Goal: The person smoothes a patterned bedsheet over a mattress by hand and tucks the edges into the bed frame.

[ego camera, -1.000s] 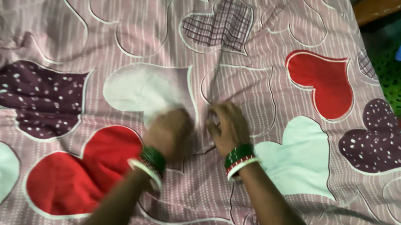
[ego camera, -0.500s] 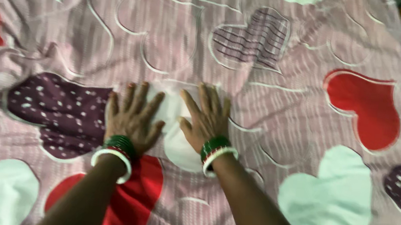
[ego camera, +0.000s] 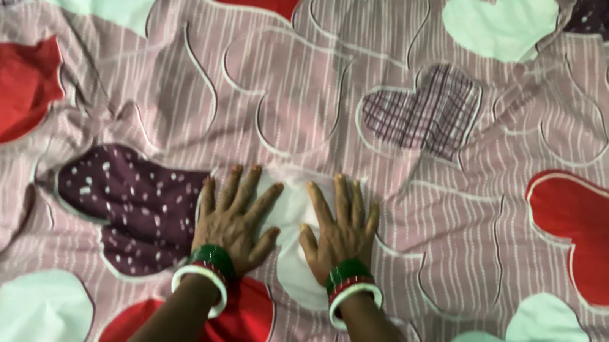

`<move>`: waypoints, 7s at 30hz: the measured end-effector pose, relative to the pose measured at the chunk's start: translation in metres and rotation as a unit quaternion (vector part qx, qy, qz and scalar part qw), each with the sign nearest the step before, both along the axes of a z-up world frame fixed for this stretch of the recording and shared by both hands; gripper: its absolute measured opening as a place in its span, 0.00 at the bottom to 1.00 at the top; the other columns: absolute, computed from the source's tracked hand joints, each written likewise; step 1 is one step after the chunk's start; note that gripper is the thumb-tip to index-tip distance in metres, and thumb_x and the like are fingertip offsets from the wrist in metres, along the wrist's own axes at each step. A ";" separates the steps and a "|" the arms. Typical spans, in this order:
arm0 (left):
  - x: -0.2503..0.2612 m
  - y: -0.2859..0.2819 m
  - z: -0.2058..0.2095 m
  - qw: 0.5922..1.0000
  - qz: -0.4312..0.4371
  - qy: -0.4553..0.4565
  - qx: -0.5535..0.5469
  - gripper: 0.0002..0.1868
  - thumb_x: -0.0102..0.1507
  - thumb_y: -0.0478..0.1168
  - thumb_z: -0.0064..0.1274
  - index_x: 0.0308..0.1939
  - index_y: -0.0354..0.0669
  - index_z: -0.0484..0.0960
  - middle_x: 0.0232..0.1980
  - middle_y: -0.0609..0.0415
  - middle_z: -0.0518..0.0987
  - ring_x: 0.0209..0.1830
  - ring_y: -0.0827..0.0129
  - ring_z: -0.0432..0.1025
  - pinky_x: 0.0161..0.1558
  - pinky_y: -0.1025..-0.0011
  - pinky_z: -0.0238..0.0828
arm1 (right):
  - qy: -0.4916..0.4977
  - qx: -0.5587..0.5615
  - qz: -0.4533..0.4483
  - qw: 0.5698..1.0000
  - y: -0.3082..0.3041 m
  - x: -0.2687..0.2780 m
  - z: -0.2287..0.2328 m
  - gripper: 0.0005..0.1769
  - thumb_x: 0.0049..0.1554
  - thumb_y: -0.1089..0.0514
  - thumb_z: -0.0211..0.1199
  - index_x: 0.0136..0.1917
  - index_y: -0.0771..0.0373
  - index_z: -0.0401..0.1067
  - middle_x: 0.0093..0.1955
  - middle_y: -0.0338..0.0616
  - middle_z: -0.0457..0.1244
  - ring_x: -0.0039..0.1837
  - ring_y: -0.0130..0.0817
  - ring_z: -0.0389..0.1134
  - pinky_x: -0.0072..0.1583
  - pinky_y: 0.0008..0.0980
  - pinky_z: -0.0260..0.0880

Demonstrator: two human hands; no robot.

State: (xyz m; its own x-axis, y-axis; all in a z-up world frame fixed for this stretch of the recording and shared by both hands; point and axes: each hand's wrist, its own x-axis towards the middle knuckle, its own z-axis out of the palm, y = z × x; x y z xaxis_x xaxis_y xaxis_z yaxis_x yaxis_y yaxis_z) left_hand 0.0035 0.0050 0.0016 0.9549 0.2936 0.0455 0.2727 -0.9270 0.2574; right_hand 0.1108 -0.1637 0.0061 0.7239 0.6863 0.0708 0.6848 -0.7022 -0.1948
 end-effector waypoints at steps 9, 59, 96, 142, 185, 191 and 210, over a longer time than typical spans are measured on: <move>0.011 0.010 0.014 0.998 -0.015 0.051 -0.043 0.45 0.56 0.59 0.51 0.77 0.64 0.57 0.84 0.46 0.43 0.82 0.44 0.34 0.70 0.35 0.26 | 0.024 -0.024 0.005 0.999 0.008 0.007 0.009 0.49 0.47 0.43 0.64 0.79 0.45 0.51 0.83 0.57 0.41 0.81 0.61 0.39 0.73 0.74 0.31; -0.014 0.246 -0.034 0.991 -0.023 -0.127 -0.023 0.35 0.59 0.60 0.51 0.70 0.62 0.69 0.79 0.47 0.55 0.81 0.48 0.44 0.75 0.39 0.30 | -0.117 -0.055 -0.120 0.984 0.113 -0.022 -0.043 0.36 0.59 0.44 0.48 0.80 0.44 0.51 0.84 0.49 0.42 0.82 0.54 0.41 0.76 0.61 0.34; -0.021 0.288 -0.024 0.973 0.177 -0.135 -0.064 0.35 0.60 0.60 0.51 0.69 0.55 0.69 0.77 0.49 0.57 0.78 0.44 0.44 0.71 0.34 0.26 | -0.103 0.019 -0.195 0.975 0.268 -0.010 -0.055 0.34 0.61 0.39 0.45 0.80 0.42 0.53 0.83 0.50 0.45 0.82 0.58 0.39 0.75 0.66 0.31; -0.016 0.301 -0.030 0.964 0.193 -0.179 -0.030 0.32 0.63 0.55 0.48 0.70 0.51 0.70 0.77 0.38 0.59 0.79 0.43 0.47 0.75 0.39 0.28 | -0.151 0.039 -0.206 0.966 0.255 0.046 -0.043 0.33 0.60 0.40 0.53 0.76 0.49 0.62 0.78 0.59 0.50 0.78 0.61 0.46 0.70 0.67 0.41; -0.013 0.278 -0.030 0.967 0.091 -0.206 -0.118 0.32 0.65 0.59 0.44 0.67 0.46 0.73 0.73 0.40 0.66 0.76 0.43 0.53 0.74 0.37 0.34 | -0.109 0.157 0.016 0.981 0.341 -0.082 -0.050 0.24 0.64 0.53 0.54 0.69 0.68 0.67 0.72 0.61 0.59 0.73 0.58 0.59 0.70 0.54 0.56; -0.013 0.282 -0.036 0.973 0.091 -0.193 -0.090 0.30 0.64 0.59 0.45 0.65 0.48 0.75 0.75 0.45 0.64 0.77 0.45 0.50 0.74 0.36 0.31 | -0.157 0.185 0.030 0.970 0.339 -0.082 -0.056 0.25 0.64 0.51 0.55 0.72 0.62 0.68 0.75 0.61 0.58 0.76 0.58 0.57 0.72 0.56 0.54; -0.124 0.412 -0.044 0.970 0.194 -0.129 0.064 0.37 0.64 0.65 0.46 0.72 0.55 0.66 0.77 0.45 0.60 0.76 0.41 0.52 0.70 0.33 0.33 | -0.137 0.171 -0.008 0.976 0.345 -0.087 -0.043 0.30 0.54 0.54 0.62 0.70 0.53 0.68 0.74 0.55 0.58 0.75 0.52 0.57 0.71 0.56 0.53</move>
